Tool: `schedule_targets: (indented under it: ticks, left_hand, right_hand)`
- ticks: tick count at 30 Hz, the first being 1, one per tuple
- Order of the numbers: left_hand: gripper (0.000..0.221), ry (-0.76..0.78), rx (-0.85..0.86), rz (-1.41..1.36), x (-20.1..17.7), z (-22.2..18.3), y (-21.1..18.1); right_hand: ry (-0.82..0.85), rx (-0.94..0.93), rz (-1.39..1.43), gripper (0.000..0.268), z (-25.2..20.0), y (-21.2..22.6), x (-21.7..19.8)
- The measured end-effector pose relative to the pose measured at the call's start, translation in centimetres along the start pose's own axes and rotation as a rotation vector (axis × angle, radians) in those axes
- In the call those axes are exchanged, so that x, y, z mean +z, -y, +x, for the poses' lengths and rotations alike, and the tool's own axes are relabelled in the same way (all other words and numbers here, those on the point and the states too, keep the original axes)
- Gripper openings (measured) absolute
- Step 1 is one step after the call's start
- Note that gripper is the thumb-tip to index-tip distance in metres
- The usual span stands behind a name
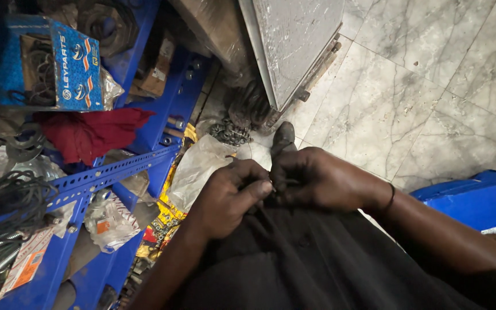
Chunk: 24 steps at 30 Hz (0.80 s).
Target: Inspecting and sorting metal rings or circlips from a box in a parts storage area.
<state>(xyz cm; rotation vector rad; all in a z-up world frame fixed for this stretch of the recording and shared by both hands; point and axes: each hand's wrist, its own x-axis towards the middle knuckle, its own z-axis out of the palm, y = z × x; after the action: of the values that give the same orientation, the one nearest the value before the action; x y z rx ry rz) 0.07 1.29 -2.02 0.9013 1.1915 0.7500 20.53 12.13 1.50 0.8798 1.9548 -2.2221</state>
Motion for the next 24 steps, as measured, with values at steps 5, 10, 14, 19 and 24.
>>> schedule_targets:
  ticks: [5, 10, 14, 19, 24]
  left_hand:
    - [0.015, 0.089, -0.002, -0.149, -0.1, -0.2, 1.4]
    - [0.016, 0.089, -0.050, -0.169, 0.0, -0.4, 1.3]
    - [0.020, 0.060, -0.034, -0.047, 0.0, -0.7, 1.8]
    - [0.022, 0.062, -0.021, -0.073, -0.3, -0.7, 1.2]
    - [0.025, 0.048, -0.049, -0.055, -0.7, -0.9, 1.3]
  right_hand:
    - [-0.075, 0.030, -0.176, 0.015, -0.2, 0.5, 0.7]
    - [-0.063, -0.003, -0.188, 0.016, 0.0, -0.1, 0.9]
    - [-0.027, -0.084, -0.179, 0.017, 0.3, -0.6, 1.0]
    - [0.000, -0.055, -0.170, 0.016, 0.8, 0.1, 1.2]
    - [-0.005, -0.147, -0.140, 0.015, 0.7, -0.5, 1.2]
